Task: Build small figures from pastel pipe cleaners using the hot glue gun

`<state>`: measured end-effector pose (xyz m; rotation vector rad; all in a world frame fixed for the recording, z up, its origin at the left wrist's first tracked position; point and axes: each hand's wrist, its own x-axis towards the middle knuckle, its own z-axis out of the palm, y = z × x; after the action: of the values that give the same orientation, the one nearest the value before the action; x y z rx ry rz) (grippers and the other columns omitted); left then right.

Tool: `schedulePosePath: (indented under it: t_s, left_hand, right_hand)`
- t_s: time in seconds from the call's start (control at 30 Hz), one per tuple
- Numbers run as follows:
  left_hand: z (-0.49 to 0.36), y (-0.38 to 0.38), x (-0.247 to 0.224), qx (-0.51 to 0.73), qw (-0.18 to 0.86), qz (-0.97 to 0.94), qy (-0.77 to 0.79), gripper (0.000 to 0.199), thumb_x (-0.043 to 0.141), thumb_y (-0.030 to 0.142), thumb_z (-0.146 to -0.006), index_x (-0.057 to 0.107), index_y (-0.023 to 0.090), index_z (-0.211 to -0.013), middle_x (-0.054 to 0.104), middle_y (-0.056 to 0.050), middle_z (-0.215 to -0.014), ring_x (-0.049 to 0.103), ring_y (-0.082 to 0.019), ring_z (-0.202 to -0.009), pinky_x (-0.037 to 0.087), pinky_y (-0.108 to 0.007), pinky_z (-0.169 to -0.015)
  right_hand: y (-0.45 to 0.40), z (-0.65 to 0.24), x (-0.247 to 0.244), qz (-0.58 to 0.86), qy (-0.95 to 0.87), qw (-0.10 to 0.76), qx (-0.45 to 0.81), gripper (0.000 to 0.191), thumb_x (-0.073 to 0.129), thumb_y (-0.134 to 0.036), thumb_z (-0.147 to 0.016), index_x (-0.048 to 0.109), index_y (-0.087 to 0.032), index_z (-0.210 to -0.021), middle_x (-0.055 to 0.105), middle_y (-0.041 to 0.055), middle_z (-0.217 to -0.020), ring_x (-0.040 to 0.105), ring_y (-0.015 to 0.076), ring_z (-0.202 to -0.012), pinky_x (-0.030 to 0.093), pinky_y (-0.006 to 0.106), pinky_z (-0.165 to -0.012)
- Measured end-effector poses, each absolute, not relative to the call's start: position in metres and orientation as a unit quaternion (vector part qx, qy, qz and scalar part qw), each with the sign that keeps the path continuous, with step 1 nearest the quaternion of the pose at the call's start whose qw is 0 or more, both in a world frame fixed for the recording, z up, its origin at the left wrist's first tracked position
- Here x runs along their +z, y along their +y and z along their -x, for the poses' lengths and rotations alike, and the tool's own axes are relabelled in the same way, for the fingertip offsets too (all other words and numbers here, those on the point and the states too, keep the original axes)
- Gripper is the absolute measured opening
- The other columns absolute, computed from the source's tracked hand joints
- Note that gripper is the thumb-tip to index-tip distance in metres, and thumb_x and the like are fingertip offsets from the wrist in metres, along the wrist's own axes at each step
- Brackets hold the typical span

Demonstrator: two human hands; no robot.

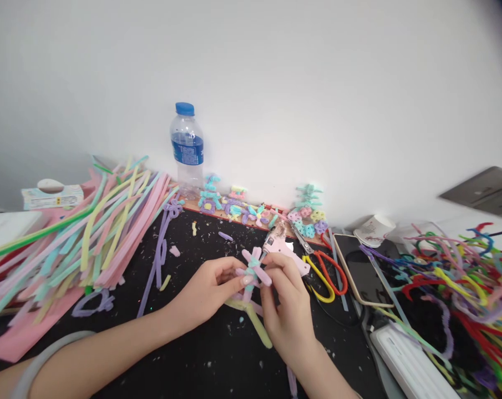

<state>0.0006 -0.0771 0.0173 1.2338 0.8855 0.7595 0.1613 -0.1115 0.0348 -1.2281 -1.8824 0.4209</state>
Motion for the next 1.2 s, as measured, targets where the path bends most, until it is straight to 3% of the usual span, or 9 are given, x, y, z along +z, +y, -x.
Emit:
schedulePosePath:
  t_s: [0.33,0.5,0.63,0.77,0.93,1.1,1.2]
  left_hand:
    - [0.003,-0.075,0.017,0.352,0.661,-0.532,0.395,0.023,0.064,0.037,-0.078,0.063,0.014,-0.080,0.058,0.001,-0.067,0.053,-0.013,-0.064,0.043,-0.023,-0.059]
    - [0.010,-0.074,0.020,0.383,0.656,-0.506,0.408,0.024,0.063,0.040,-0.079,0.062,0.016,-0.081,0.059,0.001,-0.072,0.055,-0.013,-0.066,0.050,-0.024,-0.060]
    - [0.015,-0.074,0.021,0.420,0.617,-0.496,0.444,0.026,0.064,0.042,-0.077,0.059,0.017,-0.077,0.057,0.000,-0.073,0.056,-0.014,-0.068,0.054,-0.026,-0.061]
    - [0.016,-0.072,0.025,0.447,0.583,-0.494,0.465,0.026,0.065,0.042,-0.076,0.058,0.017,-0.076,0.055,0.000,-0.077,0.055,-0.015,-0.069,0.056,-0.028,-0.061]
    - [0.018,-0.066,0.025,0.473,0.585,-0.480,0.451,0.026,0.064,0.040,-0.078,0.054,0.017,-0.070,0.052,0.001,-0.069,0.057,-0.016,-0.072,0.056,-0.030,-0.064]
    - [0.022,-0.060,0.023,0.487,0.557,-0.486,0.466,0.026,0.064,0.039,-0.079,0.053,0.017,-0.069,0.053,0.001,-0.068,0.055,-0.014,-0.066,0.053,-0.028,-0.063]
    - [0.022,-0.058,0.023,0.487,0.557,-0.483,0.468,0.027,0.064,0.039,-0.078,0.053,0.017,-0.068,0.054,0.001,-0.067,0.057,-0.015,-0.067,0.054,-0.030,-0.065]
  right_hand:
    - [-0.108,-0.169,0.039,0.491,-0.753,0.401,0.180,0.018,0.043,-0.012,-0.088,0.059,-0.020,-0.090,0.055,0.0085,-0.108,0.054,0.0206,-0.103,0.044,0.034,-0.087]
    - [-0.093,-0.190,0.036,0.566,-0.714,0.410,0.047,0.026,0.044,-0.014,-0.084,0.054,-0.020,-0.107,0.055,0.0116,-0.111,0.051,0.0257,-0.109,0.041,0.044,-0.092]
    - [-0.080,-0.205,0.015,0.669,-0.682,0.294,-0.028,0.050,0.054,-0.019,-0.073,0.046,-0.016,-0.122,0.049,0.0185,-0.122,0.046,0.0352,-0.114,0.041,0.053,-0.087]
    - [-0.073,-0.214,-0.002,0.695,-0.679,0.236,-0.014,0.043,0.053,-0.017,-0.075,0.052,-0.019,-0.117,0.058,0.0142,-0.112,0.055,0.0319,-0.102,0.045,0.047,-0.080]
    - [-0.069,-0.220,0.003,0.700,-0.660,0.273,0.031,0.039,0.053,-0.018,-0.073,0.056,-0.017,-0.111,0.066,0.0114,-0.103,0.061,0.0279,-0.090,0.046,0.042,-0.079]
    - [-0.074,-0.218,0.018,0.700,-0.576,0.399,0.139,0.025,0.054,-0.029,-0.078,0.064,-0.016,-0.096,0.065,0.0042,-0.074,0.060,0.0218,-0.066,0.047,0.033,-0.063]
    - [-0.080,-0.215,0.019,0.640,-0.553,0.471,0.252,0.027,0.059,-0.038,-0.077,0.064,-0.016,-0.092,0.061,0.0022,-0.064,0.055,0.0181,-0.057,0.045,0.031,-0.054]
